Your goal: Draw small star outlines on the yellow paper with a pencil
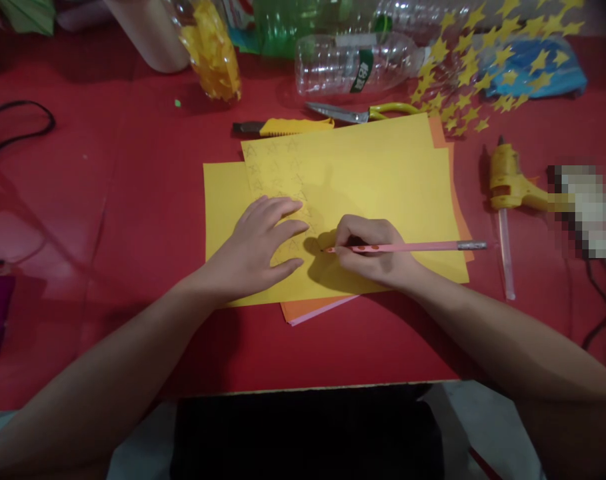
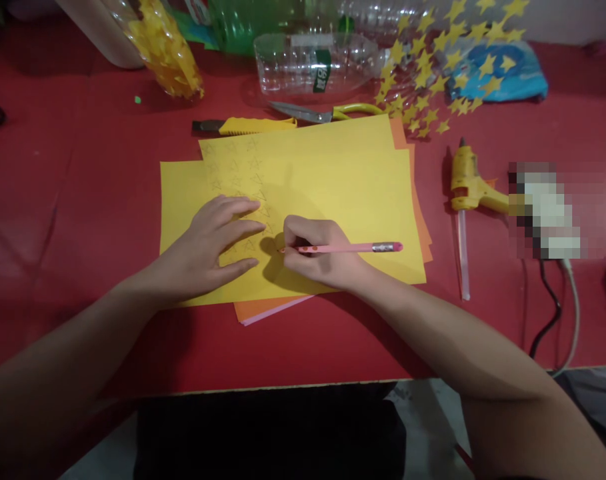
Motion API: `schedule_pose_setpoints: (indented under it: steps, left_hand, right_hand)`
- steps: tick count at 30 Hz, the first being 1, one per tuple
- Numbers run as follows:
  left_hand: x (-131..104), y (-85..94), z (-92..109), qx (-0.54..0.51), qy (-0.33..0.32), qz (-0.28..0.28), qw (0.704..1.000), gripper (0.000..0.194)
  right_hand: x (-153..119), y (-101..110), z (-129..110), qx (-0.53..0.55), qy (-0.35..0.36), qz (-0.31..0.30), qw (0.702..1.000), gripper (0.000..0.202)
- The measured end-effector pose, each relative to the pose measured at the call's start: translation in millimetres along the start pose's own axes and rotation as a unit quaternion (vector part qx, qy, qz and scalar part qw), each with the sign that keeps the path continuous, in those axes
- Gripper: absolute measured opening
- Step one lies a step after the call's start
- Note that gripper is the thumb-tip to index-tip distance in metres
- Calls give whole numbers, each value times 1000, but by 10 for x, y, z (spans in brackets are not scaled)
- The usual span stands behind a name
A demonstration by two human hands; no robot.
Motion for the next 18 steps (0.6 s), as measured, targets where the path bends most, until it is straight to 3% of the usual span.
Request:
schedule_pose_setpoints:
  steps: [18]
  left_hand:
    - [10,6,14,0,7,-3,1000,34]
  right_hand:
    - [-16,-49,13,-21,-9,-14,1000,13]
Point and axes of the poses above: each hand's wrist, its own x-axis towards the middle knuckle, its own y-axis out of the back of the hand, z = x × y, the point moved 4 cm from there along x, towards the middle knuckle, and after that the axes turned 4 degrees about z, right-handed, at the moved point
